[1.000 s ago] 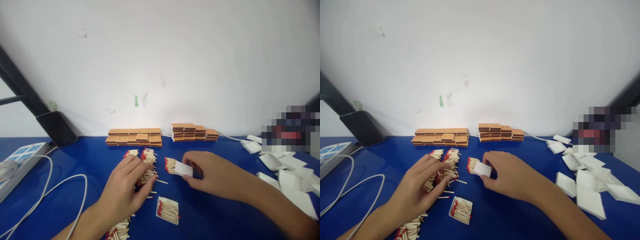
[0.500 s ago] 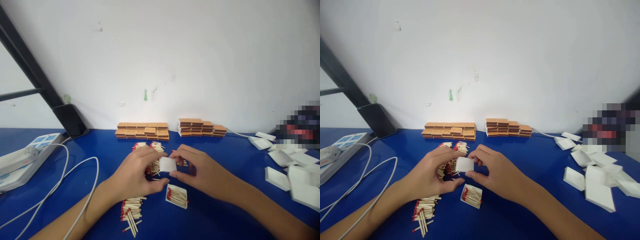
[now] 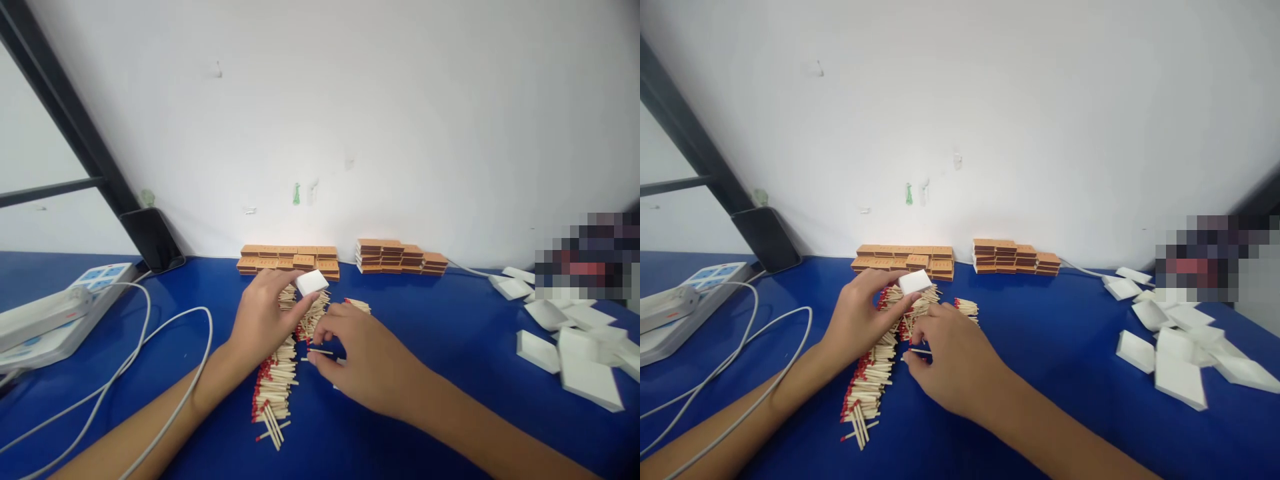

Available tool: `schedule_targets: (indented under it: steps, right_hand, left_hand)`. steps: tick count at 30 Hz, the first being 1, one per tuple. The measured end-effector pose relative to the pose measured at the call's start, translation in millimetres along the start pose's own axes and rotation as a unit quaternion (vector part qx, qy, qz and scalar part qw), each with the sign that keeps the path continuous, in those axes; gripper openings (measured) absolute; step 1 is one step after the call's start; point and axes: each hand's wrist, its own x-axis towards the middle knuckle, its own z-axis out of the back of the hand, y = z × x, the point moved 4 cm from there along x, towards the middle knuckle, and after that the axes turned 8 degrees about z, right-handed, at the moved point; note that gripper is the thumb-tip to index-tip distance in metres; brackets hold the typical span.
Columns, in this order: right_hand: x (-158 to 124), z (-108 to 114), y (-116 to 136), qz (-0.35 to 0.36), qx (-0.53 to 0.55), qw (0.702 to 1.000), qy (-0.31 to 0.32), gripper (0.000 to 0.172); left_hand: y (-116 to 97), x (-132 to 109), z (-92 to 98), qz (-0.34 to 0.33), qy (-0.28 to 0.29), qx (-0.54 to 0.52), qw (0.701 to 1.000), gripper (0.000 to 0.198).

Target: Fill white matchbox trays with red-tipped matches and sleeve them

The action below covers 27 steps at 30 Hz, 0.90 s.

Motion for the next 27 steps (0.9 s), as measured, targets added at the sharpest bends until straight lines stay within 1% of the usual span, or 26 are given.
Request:
schedule_targets:
  steps: [3, 6, 8, 11, 12, 14, 17, 18, 20, 21, 22, 24, 27]
  right_hand:
    - [1, -11, 1, 0.02, 0.0, 1.0, 0.018, 0.008]
    - [0, -17, -3, 0.017, -0.003, 0.999, 0.048, 0.009]
    - [-1, -18, -3, 0.027, -0.012, 0.997, 0.069, 0.011]
    - [-1, -13, 2, 0.076, -0.007, 0.994, 0.08, 0.011]
    - [-1, -9, 2, 0.083, -0.003, 0.994, 0.07, 0.011]
    - [0, 2, -3, 0.072, 0.005, 0.997, 0.031, 0.011]
    - [0, 18, -19, 0.046, 0.027, 0.998, -0.029, 0.011]
    - [-1, 22, -25, 0.043, 0.034, 0.998, -0.041, 0.014]
    - [-2, 28, -35, 0.042, 0.04, 0.997, -0.051, 0.025]
    - [-3, 29, -39, 0.04, 0.039, 0.997, -0.052, 0.029]
    - [-3, 30, -42, 0.033, 0.042, 0.997, -0.052, 0.029]
    - [-5, 31, -47, 0.007, 0.066, 0.996, -0.056, 0.023]
    - [-5, 31, -47, -0.035, 0.132, 0.988, -0.076, 0.017]
  left_hand:
    - [-3, -3, -2.7, -0.001, 0.007, 0.001, 1.0, 0.028]
    - [-5, -4, -4.0, -0.002, 0.006, 0.002, 1.0, 0.031]
    - [-5, -4, -4.5, -0.001, 0.008, 0.002, 1.0, 0.031]
    - [-5, -4, -3.4, -0.002, 0.003, 0.002, 1.0, 0.031]
    - [-6, -4, -2.7, -0.002, 0.001, 0.003, 1.0, 0.03]
    - [-7, -5, -1.3, -0.004, 0.0, 0.002, 1.0, 0.029]
    - [-8, -5, -0.8, -0.006, 0.005, 0.004, 1.0, 0.027]
    - [-8, -6, -1.2, -0.006, 0.009, 0.006, 1.0, 0.027]
    - [-8, -6, -2.6, -0.003, 0.015, 0.012, 1.0, 0.026]
    - [-8, -6, -3.1, 0.0, 0.015, 0.014, 1.0, 0.026]
    - [-7, -6, -3.5, 0.005, 0.015, 0.017, 1.0, 0.026]
    - [-5, -5, -3.4, 0.015, 0.008, 0.021, 1.0, 0.026]
    - [-1, -3, -2.7, 0.036, 0.002, 0.021, 0.999, 0.026]
